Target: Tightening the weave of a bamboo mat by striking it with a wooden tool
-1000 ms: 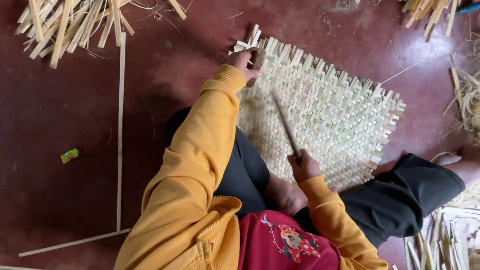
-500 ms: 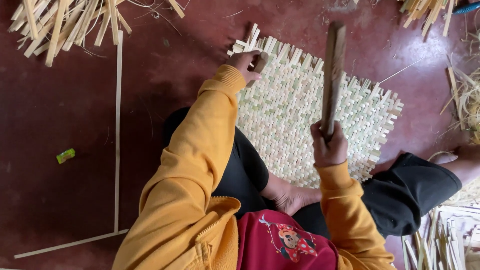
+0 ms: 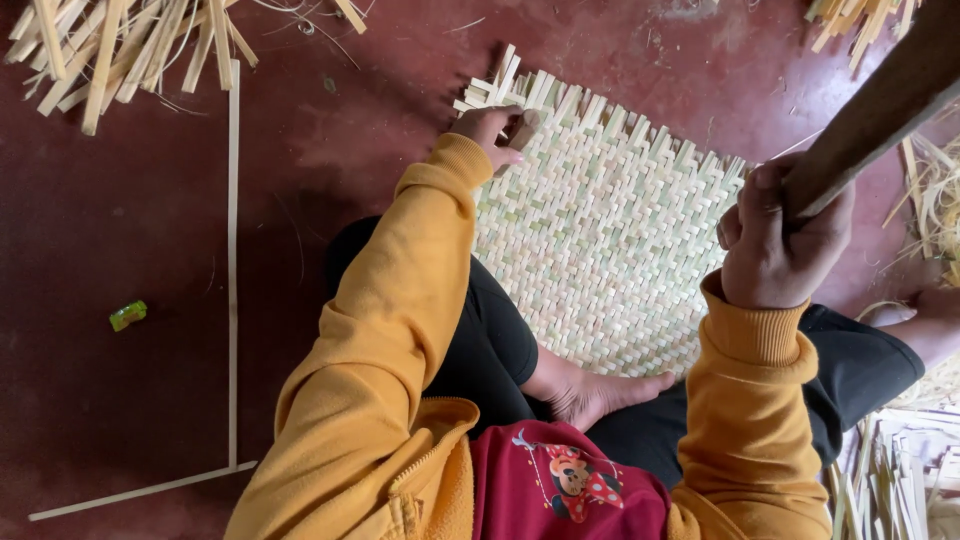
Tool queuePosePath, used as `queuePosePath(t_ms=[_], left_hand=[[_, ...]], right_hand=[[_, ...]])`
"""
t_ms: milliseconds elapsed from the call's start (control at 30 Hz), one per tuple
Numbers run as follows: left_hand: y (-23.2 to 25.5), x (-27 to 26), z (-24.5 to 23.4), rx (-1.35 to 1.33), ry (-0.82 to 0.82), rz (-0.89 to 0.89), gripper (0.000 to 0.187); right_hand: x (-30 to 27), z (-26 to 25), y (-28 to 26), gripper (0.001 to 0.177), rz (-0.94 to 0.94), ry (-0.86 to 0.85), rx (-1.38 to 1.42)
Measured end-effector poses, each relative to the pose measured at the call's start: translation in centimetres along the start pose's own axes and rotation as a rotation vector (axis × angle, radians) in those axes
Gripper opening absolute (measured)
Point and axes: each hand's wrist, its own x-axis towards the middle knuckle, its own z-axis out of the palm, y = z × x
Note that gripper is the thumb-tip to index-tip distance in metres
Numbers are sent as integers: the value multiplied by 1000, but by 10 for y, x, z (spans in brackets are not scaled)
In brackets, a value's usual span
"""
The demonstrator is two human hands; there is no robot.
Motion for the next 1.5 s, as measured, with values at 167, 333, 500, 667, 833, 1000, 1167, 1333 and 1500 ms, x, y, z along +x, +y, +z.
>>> queuePosePath(t_ms=[167,333,500,667,833,1000,1167,1333,1500], left_hand=[[-2,1,5,-41,30,-11,65],[5,-2,-4,-84,27,-7,61],[-8,7,0,106,-111,-18,50],[10,-1,-18,27,-148,-57,47],[10,1,-14,51,-133,-73,42],[-1,1,-11,-7,-127,-44,41],[-15,18,10,151,-104,-67,53],[20,-11,-20,-80,-115,-30,45],[28,-6,2,-206,-94,11,54]], right_hand=[[7,6,15,20,-86,-59,-82],[16,21,135,25,-356,-331,-936],[22,25,134,26,-34,-600,-1382],[49,22,110,16,-189,24,-611],[7,38,142,22,37,-511,-1303],[1,31,142,19,49,-343,-1134],[-20,42,151,19,223,-549,-1298],[-29,13,135,19,258,-338,-1103],[-50,-8,121,20,299,-64,-786]])
